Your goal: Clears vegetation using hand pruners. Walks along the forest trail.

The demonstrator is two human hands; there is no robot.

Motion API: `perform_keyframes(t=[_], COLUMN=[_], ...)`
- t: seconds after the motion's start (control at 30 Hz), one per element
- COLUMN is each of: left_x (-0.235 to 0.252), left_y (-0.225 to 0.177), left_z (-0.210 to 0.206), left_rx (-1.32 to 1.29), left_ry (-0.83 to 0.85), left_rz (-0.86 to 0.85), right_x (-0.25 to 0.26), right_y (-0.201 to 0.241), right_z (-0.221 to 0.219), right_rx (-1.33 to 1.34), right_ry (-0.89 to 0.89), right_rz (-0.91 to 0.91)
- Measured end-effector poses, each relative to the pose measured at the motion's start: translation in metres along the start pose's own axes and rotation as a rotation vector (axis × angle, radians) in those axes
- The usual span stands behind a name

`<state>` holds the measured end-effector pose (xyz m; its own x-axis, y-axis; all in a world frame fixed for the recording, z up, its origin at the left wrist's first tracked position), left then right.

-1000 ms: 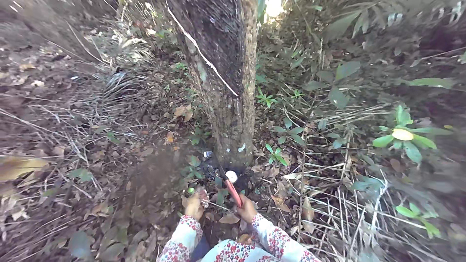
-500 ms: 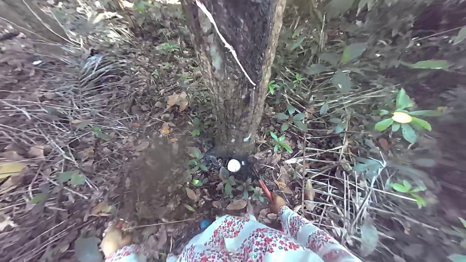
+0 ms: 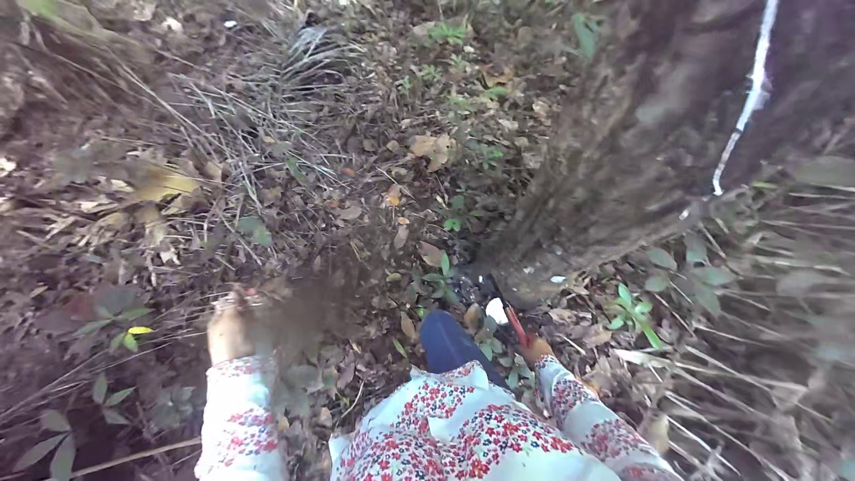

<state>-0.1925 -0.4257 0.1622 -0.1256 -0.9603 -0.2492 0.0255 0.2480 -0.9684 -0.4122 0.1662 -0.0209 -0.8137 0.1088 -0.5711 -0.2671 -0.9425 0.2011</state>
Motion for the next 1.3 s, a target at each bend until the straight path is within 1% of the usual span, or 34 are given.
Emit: perform_keyframes(t=[0.1, 0.17, 0.2, 0.27, 0.33, 0.43, 0.53, 0.63, 0.7, 0.77, 0.87, 0.97, 1.07, 1.13, 1.17, 1.23, 1.3], left_x=[0.012, 0.017, 0.022, 0.038, 0.071, 0.147, 0.236, 0.31, 0.359, 0.406, 0.477, 0.552, 0.629, 0.681, 0.708, 0.748, 0.77], left_y=[0.017, 0.028, 0.034, 0.035, 0.023, -0.013, -0.058, -0.106, -0.136, -0.162, -0.194, -0.216, -0.229, -0.234, -0.238, -0.238, -0.24], left_z=[-0.054, -0.097, -0.119, -0.167, -0.219, -0.29, -0.358, -0.408, -0.433, -0.451, -0.475, -0.506, -0.535, -0.557, -0.571, -0.602, -0.644], left_rx=[0.074, 0.106, 0.104, 0.097, 0.046, 0.004, -0.013, -0.002, 0.024, 0.069, 0.203, 0.336, 0.374, 0.302, 0.261, 0.234, 0.211], left_ry=[0.153, 0.272, 0.316, 0.325, 0.355, 0.34, 0.272, 0.135, 0.059, -0.028, -0.116, -0.153, -0.201, -0.204, -0.178, -0.071, 0.062], left_rz=[0.028, 0.034, 0.065, 0.143, 0.161, 0.103, 0.084, 0.092, 0.043, -0.041, -0.157, -0.244, -0.324, -0.346, -0.33, -0.236, -0.164], right_x=[0.016, 0.028, 0.034, 0.041, 0.049, 0.072, 0.097, 0.113, 0.124, 0.138, 0.167, 0.192, 0.221, 0.242, 0.251, 0.263, 0.27], right_y=[0.083, 0.148, 0.186, 0.269, 0.359, 0.493, 0.623, 0.722, 0.774, 0.821, 0.89, 0.967, 1.053, 1.116, 1.152, 1.216, 1.277], right_z=[0.006, 0.011, 0.016, 0.032, 0.055, 0.087, 0.117, 0.126, 0.133, 0.141, 0.143, 0.146, 0.141, 0.14, 0.143, 0.144, 0.147], right_rx=[0.027, 0.18, 0.277, 0.498, 0.697, 0.822, 0.805, 0.764, 0.719, 0.673, 0.565, 0.461, 0.418, 0.425, 0.426, 0.399, 0.382], right_ry=[0.018, 0.017, 0.015, 0.021, 0.085, 0.198, 0.24, 0.279, 0.304, 0.31, 0.274, 0.225, 0.218, 0.243, 0.266, 0.356, 0.436], right_rz=[0.088, 0.165, 0.206, 0.32, 0.471, 0.624, 0.721, 0.75, 0.783, 0.827, 0.916, 1.022, 1.126, 1.142, 1.134, 1.105, 1.098])
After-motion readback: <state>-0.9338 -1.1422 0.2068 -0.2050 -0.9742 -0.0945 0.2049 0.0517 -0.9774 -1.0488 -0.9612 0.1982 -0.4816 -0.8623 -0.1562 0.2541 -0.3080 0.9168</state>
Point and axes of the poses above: each hand's wrist, its own x-axis towards the middle knuckle, its own z-axis out of the back of the hand, y = z × x, the point moved 7 cm from there along x, towards the middle knuckle, and after that the axes turned 12 degrees about -y, right-handed, at the moved point
